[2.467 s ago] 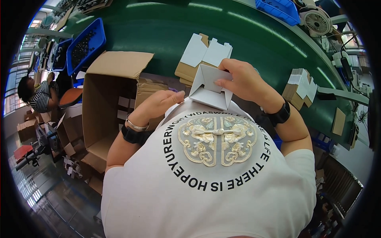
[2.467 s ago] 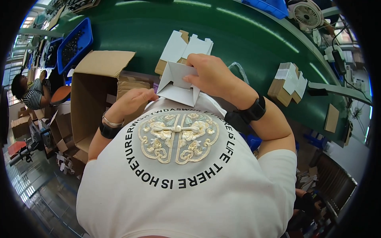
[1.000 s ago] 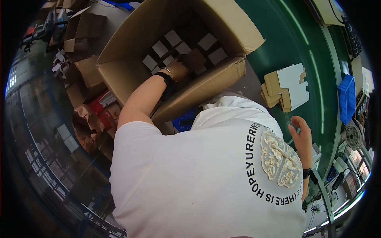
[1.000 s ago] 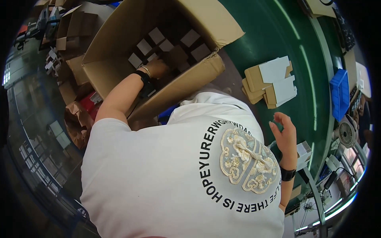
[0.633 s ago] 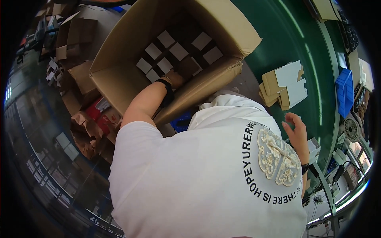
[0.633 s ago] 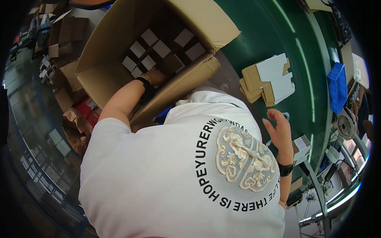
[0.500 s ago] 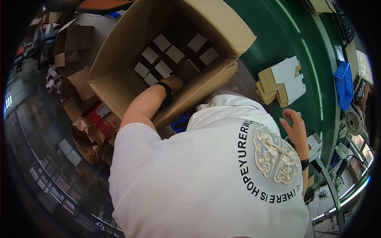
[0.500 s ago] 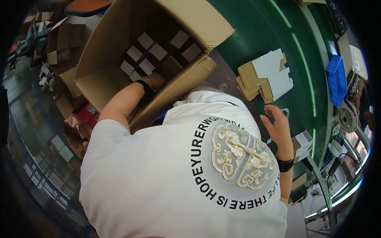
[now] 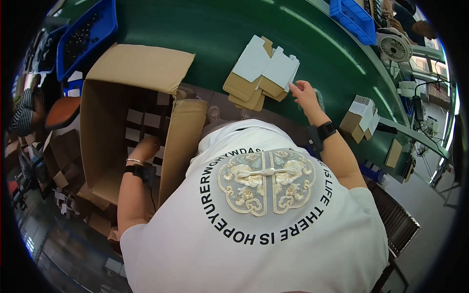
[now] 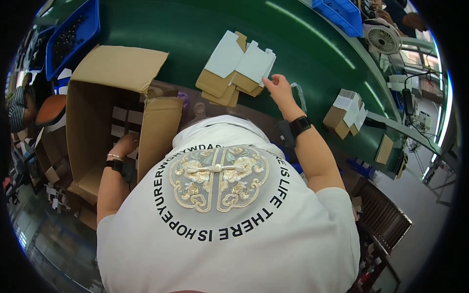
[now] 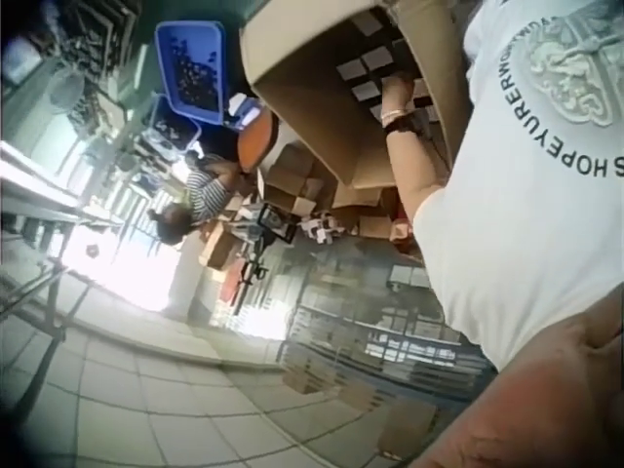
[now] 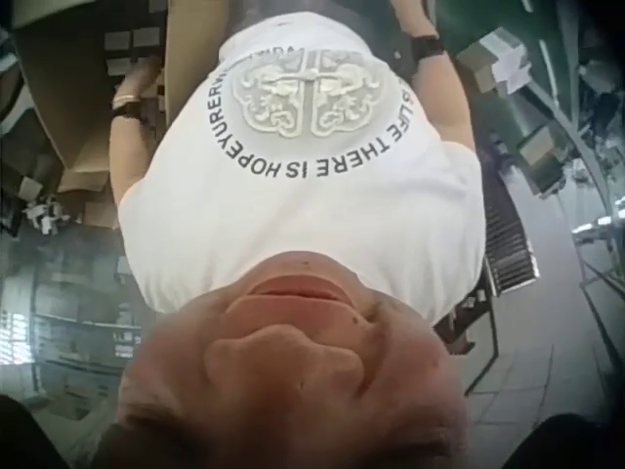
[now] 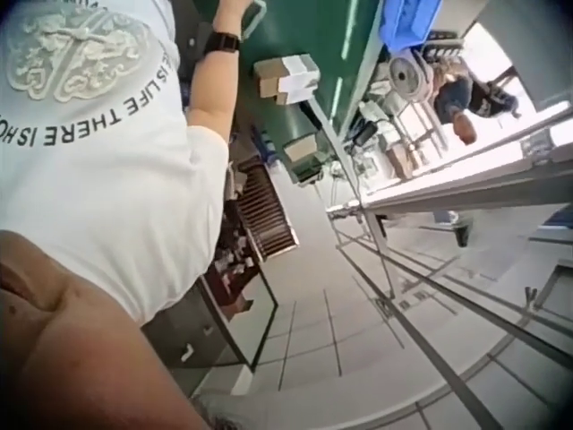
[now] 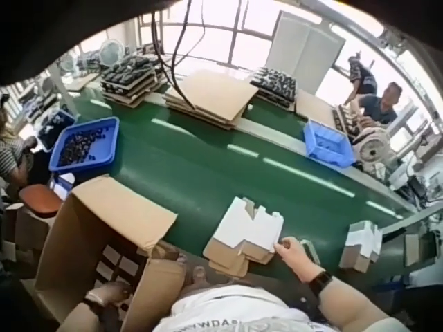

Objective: The person picks up flat cardboard pieces, folds them into small white boxes by hand, and places them into a larger cardboard box, repeating the process several times.

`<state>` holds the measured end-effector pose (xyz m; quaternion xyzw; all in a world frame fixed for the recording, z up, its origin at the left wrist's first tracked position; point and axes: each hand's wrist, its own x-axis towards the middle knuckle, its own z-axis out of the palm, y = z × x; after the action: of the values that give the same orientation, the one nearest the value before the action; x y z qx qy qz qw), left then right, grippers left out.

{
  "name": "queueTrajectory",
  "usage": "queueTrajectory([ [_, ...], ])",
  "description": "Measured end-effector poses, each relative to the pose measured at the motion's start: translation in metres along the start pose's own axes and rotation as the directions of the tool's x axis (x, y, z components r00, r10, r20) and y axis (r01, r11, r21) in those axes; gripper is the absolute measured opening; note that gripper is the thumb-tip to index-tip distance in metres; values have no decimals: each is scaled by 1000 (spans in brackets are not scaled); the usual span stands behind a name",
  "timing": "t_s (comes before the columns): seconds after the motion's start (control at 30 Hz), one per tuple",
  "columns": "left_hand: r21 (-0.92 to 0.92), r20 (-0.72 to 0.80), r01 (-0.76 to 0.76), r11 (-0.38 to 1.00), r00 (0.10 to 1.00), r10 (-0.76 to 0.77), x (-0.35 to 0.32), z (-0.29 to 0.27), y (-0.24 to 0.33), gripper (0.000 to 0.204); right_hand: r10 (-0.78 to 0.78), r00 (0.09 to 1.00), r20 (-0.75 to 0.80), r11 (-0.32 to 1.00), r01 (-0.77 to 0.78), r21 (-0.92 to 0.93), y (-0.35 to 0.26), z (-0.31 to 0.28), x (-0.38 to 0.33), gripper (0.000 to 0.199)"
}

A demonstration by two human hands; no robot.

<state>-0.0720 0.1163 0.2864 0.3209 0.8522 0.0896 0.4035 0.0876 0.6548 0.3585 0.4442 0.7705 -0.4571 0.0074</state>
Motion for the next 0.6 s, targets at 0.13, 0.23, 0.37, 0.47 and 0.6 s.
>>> queueTrajectory([
  [0.13,-419,-12,154,895,985,-175,-43,-146,81,15,-36,999,-33,999,36,-2,16,17,22,37],
  [0.23,-704,-294,-333,627,941,169,-31,-181,165,12,-149,989,-10,988,149,-51,29,26,30,34],
  [0.37,-515,-53,-439,737,874,484,65,-175,271,28,-206,966,155,977,196,78,34,43,26,28],
  [0.47,-231,-87,-494,838,868,488,173,-130,297,39,-173,944,279,958,96,270,12,41,-1,27],
  [0.6,-493,-168,-354,795,935,312,220,-129,308,34,-375,888,267,884,255,393,-43,43,-45,30],
])
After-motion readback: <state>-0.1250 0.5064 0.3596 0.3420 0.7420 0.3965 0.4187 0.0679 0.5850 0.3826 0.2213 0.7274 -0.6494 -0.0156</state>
